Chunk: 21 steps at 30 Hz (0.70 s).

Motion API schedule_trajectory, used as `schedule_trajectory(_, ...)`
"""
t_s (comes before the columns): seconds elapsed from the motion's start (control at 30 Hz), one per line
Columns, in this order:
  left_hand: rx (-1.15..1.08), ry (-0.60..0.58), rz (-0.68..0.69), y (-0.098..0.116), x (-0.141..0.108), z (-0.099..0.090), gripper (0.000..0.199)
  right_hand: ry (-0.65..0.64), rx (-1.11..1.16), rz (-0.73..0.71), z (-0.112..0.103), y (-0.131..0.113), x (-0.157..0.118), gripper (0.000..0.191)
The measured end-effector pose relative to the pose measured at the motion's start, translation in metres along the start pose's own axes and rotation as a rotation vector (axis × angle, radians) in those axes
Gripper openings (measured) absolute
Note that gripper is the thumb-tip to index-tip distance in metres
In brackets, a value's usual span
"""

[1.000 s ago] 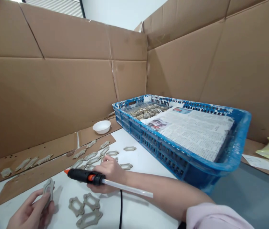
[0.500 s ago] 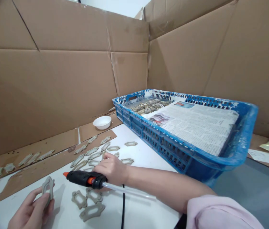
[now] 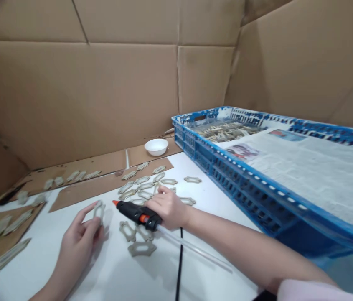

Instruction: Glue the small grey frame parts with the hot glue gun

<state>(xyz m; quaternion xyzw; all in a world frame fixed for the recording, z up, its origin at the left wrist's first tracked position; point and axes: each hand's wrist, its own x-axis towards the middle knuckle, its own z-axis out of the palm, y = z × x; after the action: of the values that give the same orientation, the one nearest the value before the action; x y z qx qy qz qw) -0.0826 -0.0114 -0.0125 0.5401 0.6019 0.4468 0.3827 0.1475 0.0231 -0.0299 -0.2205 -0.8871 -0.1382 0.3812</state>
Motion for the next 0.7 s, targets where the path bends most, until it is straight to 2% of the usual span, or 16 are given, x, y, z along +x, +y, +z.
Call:
schedule_trajectory(0.3, -0.055, -0.089, -0.005, 0.0071, -0.0054, -0.0043, 0.048, -0.044, 0.044, -0.023, -0.0093, -0.0084, 0.0068, 0.020)
schedule_trajectory(0.53, -0.020, -0.129, 0.013, 0.0024, -0.0064, -0.0042, 0.042, -0.069, 0.045, -0.062, -0.0052, -0.0101, 0.0058, 0.018)
schedule_trajectory(0.7, -0.074, -0.127, -0.004, 0.0009, -0.0089, -0.0017, 0.038, -0.092, 0.047, -0.082, -0.0037, -0.0108, 0.0067, 0.019)
